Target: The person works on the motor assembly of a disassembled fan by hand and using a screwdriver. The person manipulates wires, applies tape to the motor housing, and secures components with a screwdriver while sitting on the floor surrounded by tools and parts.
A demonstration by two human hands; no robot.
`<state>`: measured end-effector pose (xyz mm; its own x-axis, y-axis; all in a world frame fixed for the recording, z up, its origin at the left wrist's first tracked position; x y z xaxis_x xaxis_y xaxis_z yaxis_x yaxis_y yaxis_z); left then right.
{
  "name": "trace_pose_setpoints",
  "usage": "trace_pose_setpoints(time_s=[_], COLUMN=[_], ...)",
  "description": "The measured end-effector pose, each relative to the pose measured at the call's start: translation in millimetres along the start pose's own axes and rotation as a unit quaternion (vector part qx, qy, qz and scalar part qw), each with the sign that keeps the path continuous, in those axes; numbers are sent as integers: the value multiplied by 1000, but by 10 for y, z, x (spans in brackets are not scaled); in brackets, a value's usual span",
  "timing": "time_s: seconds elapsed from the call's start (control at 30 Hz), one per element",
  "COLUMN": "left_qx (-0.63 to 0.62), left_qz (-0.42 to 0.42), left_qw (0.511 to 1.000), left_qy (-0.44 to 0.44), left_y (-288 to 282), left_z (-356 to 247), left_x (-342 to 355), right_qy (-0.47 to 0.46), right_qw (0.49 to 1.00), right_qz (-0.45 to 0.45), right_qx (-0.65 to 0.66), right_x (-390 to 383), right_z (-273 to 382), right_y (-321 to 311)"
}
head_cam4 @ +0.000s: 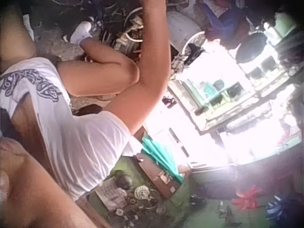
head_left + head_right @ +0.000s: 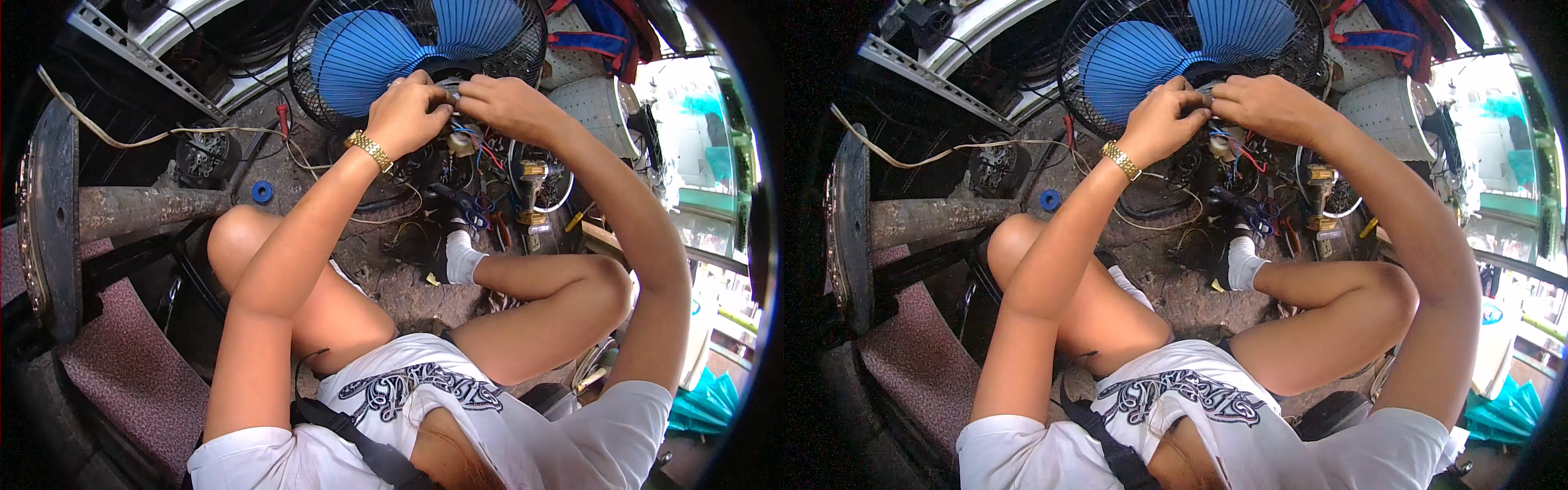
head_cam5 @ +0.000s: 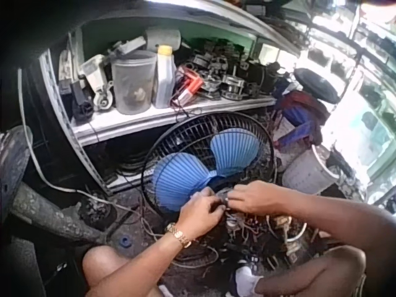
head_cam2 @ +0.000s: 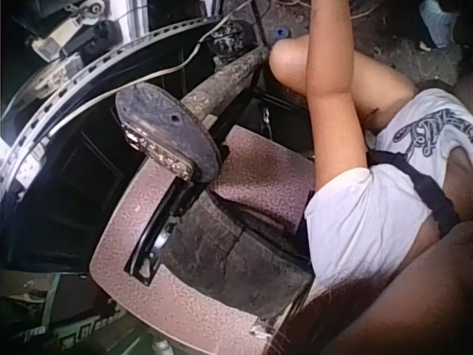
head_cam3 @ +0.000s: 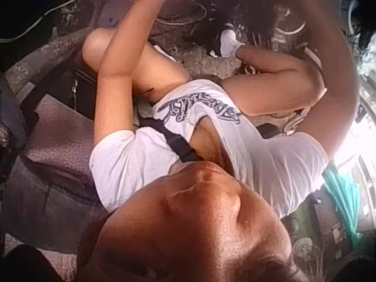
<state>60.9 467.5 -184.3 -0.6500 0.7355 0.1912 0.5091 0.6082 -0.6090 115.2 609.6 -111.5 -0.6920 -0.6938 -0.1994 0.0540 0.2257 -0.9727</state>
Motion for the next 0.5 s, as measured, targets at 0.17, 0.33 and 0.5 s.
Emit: trace_pose_setpoints(time_s=[0.17,0.33,0.5], left_qx=[8,20,12], left_qz=[48,49,56], left_qw=[999,999,998], left_qy=[3,5,-6], left_y=[-1,-25,-24], left_z=[8,-26,3], left_x=[49,30,16], right_qy=[-172,76,493], right_qw=[982,978,626], right_qz=[31,-89,43], right_qx=[-77,175,602], right_x=[16,-139,-349], right_z=[-79,-133,-108], right_y=[-33,-124,51])
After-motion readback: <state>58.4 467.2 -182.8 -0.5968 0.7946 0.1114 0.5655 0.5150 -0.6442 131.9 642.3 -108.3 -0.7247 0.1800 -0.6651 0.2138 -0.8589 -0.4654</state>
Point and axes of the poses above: each hand's wrist, its own x-axis towards the middle knuckle, its own y-axis out of the palm, z = x × y, the point moved 4 cm from there along x, towards the middle knuckle, and after that the axes turned 8 degrees about z, right-handed, at the moved point
